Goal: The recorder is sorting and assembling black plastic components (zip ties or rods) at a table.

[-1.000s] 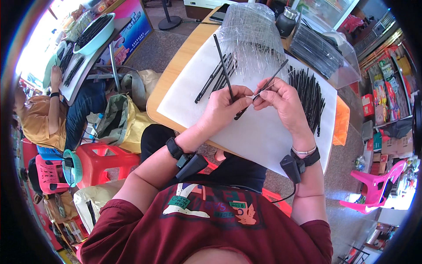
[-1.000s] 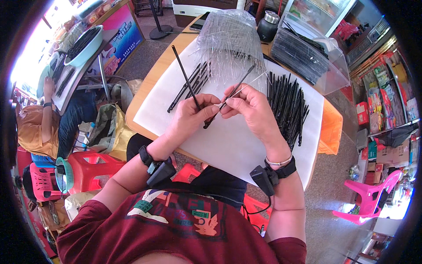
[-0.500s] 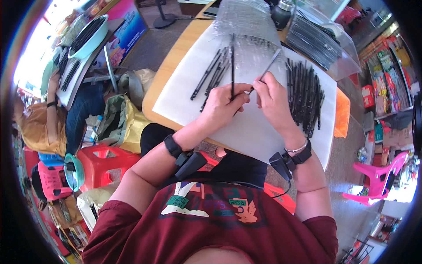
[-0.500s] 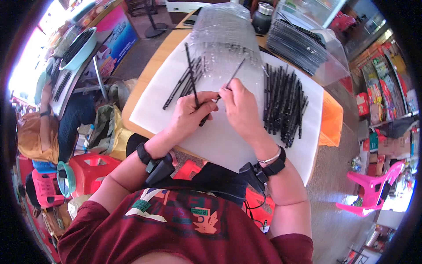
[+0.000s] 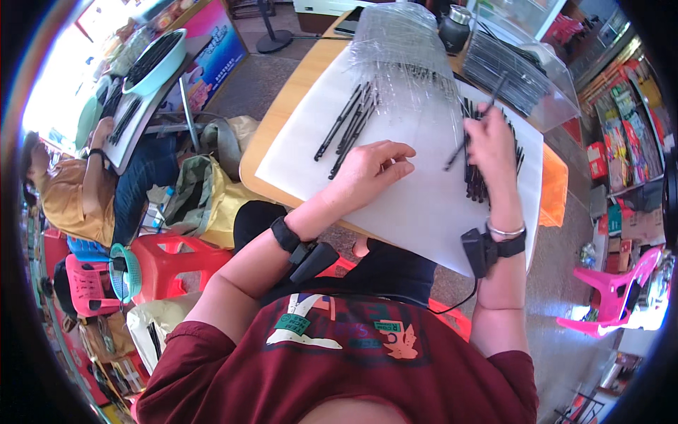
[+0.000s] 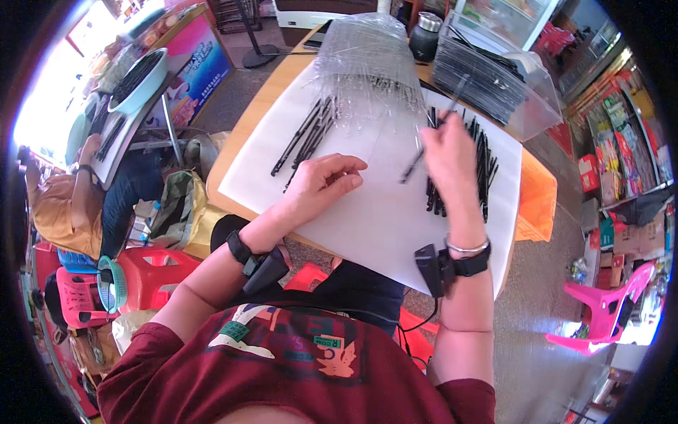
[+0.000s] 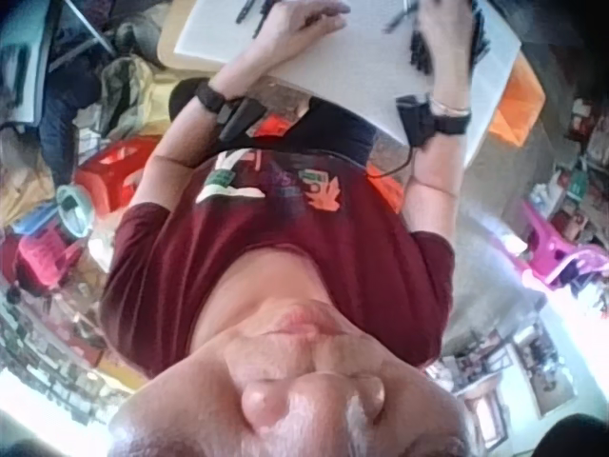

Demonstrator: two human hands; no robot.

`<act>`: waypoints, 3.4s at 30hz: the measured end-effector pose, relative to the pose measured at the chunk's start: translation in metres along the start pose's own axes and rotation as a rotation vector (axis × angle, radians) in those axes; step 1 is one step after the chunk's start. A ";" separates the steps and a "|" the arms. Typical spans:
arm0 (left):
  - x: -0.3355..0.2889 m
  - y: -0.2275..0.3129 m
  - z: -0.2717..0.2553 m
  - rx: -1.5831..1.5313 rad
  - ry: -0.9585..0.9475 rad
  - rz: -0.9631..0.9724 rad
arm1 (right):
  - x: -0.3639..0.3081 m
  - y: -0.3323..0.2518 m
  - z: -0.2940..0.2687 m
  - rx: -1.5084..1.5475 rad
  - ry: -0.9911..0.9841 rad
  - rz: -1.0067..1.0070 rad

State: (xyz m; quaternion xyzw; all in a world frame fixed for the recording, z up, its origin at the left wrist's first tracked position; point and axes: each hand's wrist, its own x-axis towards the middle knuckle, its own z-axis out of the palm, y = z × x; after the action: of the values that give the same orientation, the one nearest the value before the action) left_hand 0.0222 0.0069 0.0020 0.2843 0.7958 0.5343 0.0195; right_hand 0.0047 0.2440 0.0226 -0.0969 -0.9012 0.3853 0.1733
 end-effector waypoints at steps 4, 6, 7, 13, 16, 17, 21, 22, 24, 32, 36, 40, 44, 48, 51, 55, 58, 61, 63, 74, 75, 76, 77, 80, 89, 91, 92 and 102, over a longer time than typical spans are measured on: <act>-0.003 -0.005 -0.021 0.279 0.190 -0.054 | 0.019 0.024 -0.025 -0.485 -0.025 0.079; -0.011 -0.008 -0.039 0.557 0.212 -0.147 | 0.015 0.022 -0.028 -0.547 -0.070 0.065; -0.016 -0.007 -0.044 0.561 0.208 -0.145 | 0.009 0.018 -0.027 -0.621 0.010 0.029; -0.037 -0.010 -0.051 0.784 0.101 -0.162 | -0.018 -0.021 0.011 -0.216 -0.100 -0.478; -0.034 -0.006 -0.054 0.665 0.039 -0.208 | -0.029 -0.021 0.038 -0.246 -0.298 -0.620; -0.035 -0.004 -0.054 0.624 0.008 -0.234 | -0.030 -0.021 0.042 -0.278 -0.305 -0.719; -0.039 0.000 -0.058 0.412 -0.023 -0.334 | -0.027 -0.021 0.042 -0.351 -0.283 -0.932; -0.041 0.000 -0.060 0.413 -0.022 -0.333 | -0.026 -0.020 0.042 -0.351 -0.281 -0.933; -0.045 -0.001 -0.063 0.324 0.004 -0.336 | -0.025 -0.018 0.041 -0.324 -0.285 -1.025; -0.061 0.009 -0.084 -0.028 -0.082 -0.586 | -0.035 -0.047 0.005 0.755 0.044 -0.536; -0.065 0.011 -0.090 -0.263 -0.124 -0.548 | -0.023 -0.044 0.005 0.857 0.038 -0.292; -0.031 0.010 -0.065 -0.402 -0.076 -0.439 | -0.017 -0.017 0.035 0.630 -0.171 -0.175; 0.000 -0.007 -0.034 -0.611 -0.094 -0.442 | -0.017 -0.014 0.039 0.565 -0.342 -0.033; 0.015 -0.011 -0.012 -0.800 -0.138 -0.461 | -0.014 -0.021 0.028 0.840 -0.284 0.046; 0.018 -0.018 -0.007 -0.855 -0.141 -0.456 | -0.014 -0.022 0.030 1.013 -0.301 0.069; 0.019 -0.020 -0.009 -0.912 -0.156 -0.445 | -0.016 -0.023 0.027 1.040 -0.319 0.089; 0.018 -0.024 -0.007 -0.949 -0.160 -0.426 | -0.014 -0.019 0.029 1.063 -0.322 0.104; 0.018 -0.024 -0.008 -0.926 -0.156 -0.416 | -0.014 -0.019 0.031 1.125 -0.394 0.142; 0.018 -0.022 -0.008 -0.918 -0.164 -0.411 | -0.016 -0.020 0.033 1.151 -0.448 0.178; 0.016 -0.017 -0.010 -0.844 -0.230 -0.382 | -0.018 -0.019 0.039 1.078 -0.523 0.265; 0.015 -0.016 -0.010 -0.828 -0.230 -0.388 | -0.018 -0.020 0.039 1.079 -0.523 0.265; 0.016 -0.015 -0.010 -0.812 -0.231 -0.393 | -0.017 -0.020 0.039 1.063 -0.520 0.277; 0.015 -0.016 -0.009 -0.812 -0.233 -0.393 | -0.017 -0.020 0.038 1.046 -0.518 0.288; 0.016 -0.016 -0.008 -0.774 -0.232 -0.366 | -0.018 -0.019 0.038 1.036 -0.501 0.324; 0.014 -0.011 -0.007 -0.671 -0.237 -0.294 | -0.016 -0.016 0.032 0.984 -0.519 0.370; 0.015 -0.011 -0.006 -0.690 -0.249 -0.280 | -0.016 -0.020 0.030 0.973 -0.510 0.302; 0.015 -0.011 -0.006 -0.688 -0.250 -0.275 | -0.017 -0.022 0.029 0.961 -0.503 0.237; 0.012 -0.015 -0.008 -0.775 0.017 -0.339 | -0.023 -0.041 0.014 0.968 -0.696 0.000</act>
State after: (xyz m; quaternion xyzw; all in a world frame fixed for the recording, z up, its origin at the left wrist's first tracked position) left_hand 0.0030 0.0015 -0.0040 0.1166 0.5719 0.7855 0.2057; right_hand 0.0191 0.1998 0.0383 0.1250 -0.6270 0.7613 -0.1080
